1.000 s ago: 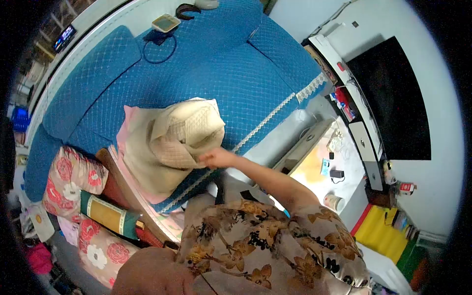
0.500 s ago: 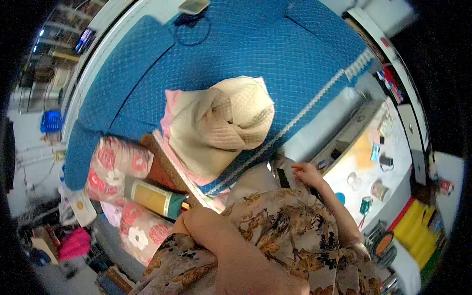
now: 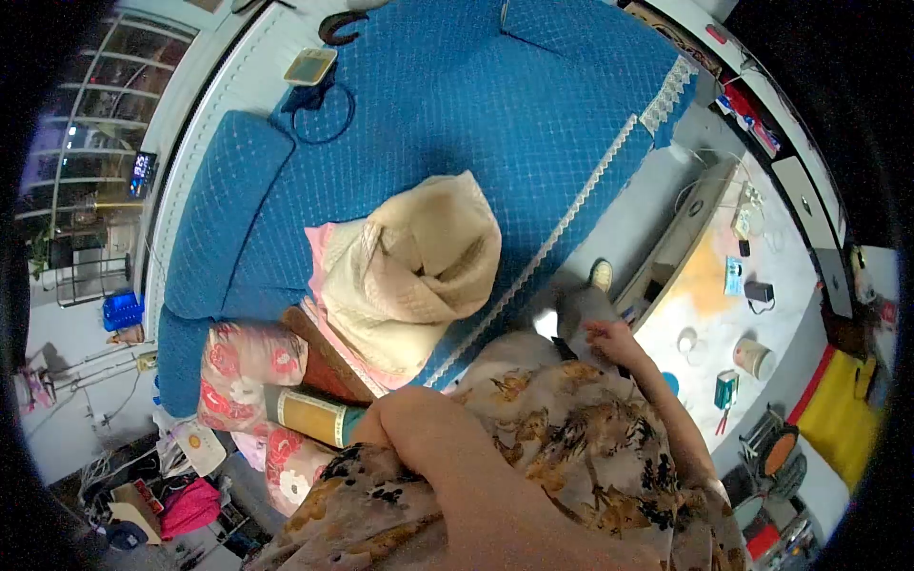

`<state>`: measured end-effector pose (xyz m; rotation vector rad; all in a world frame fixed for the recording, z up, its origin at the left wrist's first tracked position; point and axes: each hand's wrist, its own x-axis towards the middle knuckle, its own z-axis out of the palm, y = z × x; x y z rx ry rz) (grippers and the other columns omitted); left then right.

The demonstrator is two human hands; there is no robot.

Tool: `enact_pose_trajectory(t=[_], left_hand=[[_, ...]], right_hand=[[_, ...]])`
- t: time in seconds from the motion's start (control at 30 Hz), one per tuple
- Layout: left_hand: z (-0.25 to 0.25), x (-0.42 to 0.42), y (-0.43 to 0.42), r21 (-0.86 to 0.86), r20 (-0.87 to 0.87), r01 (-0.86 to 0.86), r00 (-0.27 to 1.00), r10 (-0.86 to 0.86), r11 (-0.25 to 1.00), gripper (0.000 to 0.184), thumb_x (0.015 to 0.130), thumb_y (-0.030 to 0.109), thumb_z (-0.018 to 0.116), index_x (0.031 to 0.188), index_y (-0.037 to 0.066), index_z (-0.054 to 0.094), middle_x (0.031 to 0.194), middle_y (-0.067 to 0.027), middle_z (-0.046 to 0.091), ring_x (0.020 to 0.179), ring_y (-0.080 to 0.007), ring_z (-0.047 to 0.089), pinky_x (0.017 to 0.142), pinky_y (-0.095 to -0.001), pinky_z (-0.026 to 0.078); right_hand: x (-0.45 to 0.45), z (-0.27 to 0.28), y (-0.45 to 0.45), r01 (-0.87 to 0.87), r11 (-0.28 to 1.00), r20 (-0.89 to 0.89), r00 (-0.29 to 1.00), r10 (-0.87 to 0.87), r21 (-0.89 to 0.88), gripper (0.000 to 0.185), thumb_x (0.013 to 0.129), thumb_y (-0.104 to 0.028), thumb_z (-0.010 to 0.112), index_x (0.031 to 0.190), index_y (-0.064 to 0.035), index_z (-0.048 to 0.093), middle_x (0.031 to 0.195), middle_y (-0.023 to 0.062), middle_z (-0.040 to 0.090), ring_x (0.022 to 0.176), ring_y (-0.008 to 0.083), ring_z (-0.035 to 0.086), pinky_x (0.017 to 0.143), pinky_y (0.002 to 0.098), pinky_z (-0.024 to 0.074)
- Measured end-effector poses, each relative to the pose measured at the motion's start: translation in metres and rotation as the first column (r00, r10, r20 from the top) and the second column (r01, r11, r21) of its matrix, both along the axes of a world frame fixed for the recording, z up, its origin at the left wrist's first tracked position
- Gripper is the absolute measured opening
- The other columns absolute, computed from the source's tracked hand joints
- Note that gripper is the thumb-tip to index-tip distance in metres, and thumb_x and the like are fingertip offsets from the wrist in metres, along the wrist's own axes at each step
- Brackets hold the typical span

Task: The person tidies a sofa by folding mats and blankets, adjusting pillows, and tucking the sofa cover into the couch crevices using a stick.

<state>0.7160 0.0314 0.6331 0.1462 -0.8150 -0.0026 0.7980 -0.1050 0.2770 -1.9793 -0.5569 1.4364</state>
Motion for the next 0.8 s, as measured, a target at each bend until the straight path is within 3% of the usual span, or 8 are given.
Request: enact_pose_trajectory(t=[0.13, 0.33, 0.37, 0.47, 0.5, 0.6, 0.7, 0.8], left_hand=[[-0.006, 0.080, -0.024, 0.074, -0.007, 0.024, 1.000, -0.023, 0.997, 0.041, 0.091, 0.022, 0.047, 0.123, -0.002, 0.047, 0.108, -0.0191, 0.059, 0.081, -0.0259, 0.061, 0.069, -0.0303, 0.048], [-0.010, 0.192, -0.050, 0.149, 0.011, 0.034, 0.999, -0.036, 0.988, 0.039, 0.091, 0.020, 0.046, 0.123, -0.002, 0.047, 0.109, -0.0184, 0.059, 0.082, -0.0252, 0.061, 0.069, -0.0302, 0.048], [-0.012, 0.208, -0.052, 0.154, 0.007, 0.036, 0.999, -0.038, 0.987, 0.039, 0.091, 0.020, 0.045, 0.123, -0.002, 0.047, 0.109, -0.0183, 0.059, 0.082, -0.0251, 0.061, 0.069, -0.0301, 0.048], [-0.011, 0.252, -0.050, 0.193, 0.014, 0.032, 0.999, -0.036, 0.981, 0.039, 0.091, 0.019, 0.045, 0.124, -0.003, 0.047, 0.109, -0.0179, 0.059, 0.082, -0.0247, 0.061, 0.069, -0.0301, 0.048], [-0.012, 0.266, -0.048, 0.207, 0.012, 0.027, 0.999, -0.030, 0.978, 0.038, 0.091, 0.018, 0.045, 0.124, -0.003, 0.047, 0.109, -0.0177, 0.059, 0.082, -0.0245, 0.061, 0.069, -0.0300, 0.048], [-0.015, 0.307, -0.040, 0.241, 0.009, 0.014, 1.000, -0.017, 0.970, 0.038, 0.092, 0.017, 0.044, 0.124, -0.003, 0.046, 0.110, -0.0174, 0.059, 0.082, -0.0242, 0.061, 0.069, -0.0300, 0.048], [-0.025, 0.350, -0.027, 0.261, 0.012, -0.005, 1.000, 0.002, 0.965, 0.037, 0.092, 0.016, 0.044, 0.124, -0.003, 0.046, 0.110, -0.0170, 0.059, 0.082, -0.0238, 0.061, 0.069, -0.0299, 0.048], [-0.043, 0.391, -0.010, 0.256, 0.071, -0.058, 0.997, 0.041, 0.965, 0.037, 0.093, 0.016, 0.041, 0.124, -0.003, 0.046, 0.104, -0.0167, 0.060, 0.074, -0.0200, 0.061, 0.063, -0.0280, 0.047]], right_hand=[[0.074, -0.024, -0.036, 0.052, 0.996, 0.018, 0.998, -0.053, 0.066, 0.034, 0.082, -0.013, 0.056, 0.114, -0.0026, 0.056, 0.089, 0.0127, 0.065, 0.074, 0.0184, 0.062, 0.066, 0.0312, 0.0490], [0.207, -0.037, -0.105, 0.166, 0.986, 0.037, 0.985, -0.166, 0.023, 0.032, 0.081, -0.015, 0.056, 0.108, 0.0023, 0.058, 0.086, 0.0136, 0.065, 0.066, 0.0176, 0.063, 0.064, 0.0307, 0.0503], [0.229, -0.024, -0.105, 0.109, 0.994, 0.110, 0.988, -0.108, -0.009, 0.031, 0.076, -0.006, 0.052, 0.105, 0.0030, 0.060, 0.078, 0.0103, 0.064, 0.068, 0.0156, 0.062, 0.062, 0.0280, 0.0504], [0.297, -0.020, -0.105, 0.006, 1.000, 0.227, 0.974, -0.009, 0.015, 0.031, 0.077, -0.007, 0.052, 0.104, 0.0037, 0.060, 0.077, 0.0107, 0.065, 0.067, 0.0157, 0.062, 0.063, 0.0272, 0.0501], [0.314, -0.023, -0.102, 0.051, 0.998, 0.260, 0.964, -0.055, 0.022, 0.031, 0.077, -0.007, 0.052, 0.105, 0.0043, 0.059, 0.077, 0.0106, 0.064, 0.067, 0.0164, 0.062, 0.063, 0.0277, 0.0497], [0.365, -0.029, -0.079, 0.117, 0.988, 0.167, 0.977, -0.133, 0.105, 0.032, 0.078, -0.006, 0.053, 0.107, 0.0051, 0.058, 0.080, 0.0111, 0.064, 0.070, 0.0163, 0.062, 0.065, 0.0278, 0.0492], [0.410, -0.049, -0.051, 0.020, 0.992, 0.326, 0.943, -0.061, 0.126, 0.033, 0.077, -0.006, 0.055, 0.108, 0.0042, 0.057, 0.082, 0.0103, 0.064, 0.073, 0.0157, 0.061, 0.068, 0.0282, 0.0485], [0.451, -0.031, -0.019, -0.064, 0.993, 0.353, 0.935, 0.023, 0.104, 0.033, 0.077, -0.006, 0.055, 0.109, 0.0028, 0.057, 0.084, 0.0094, 0.064, 0.074, 0.0152, 0.060, 0.069, 0.0282, 0.0478]])
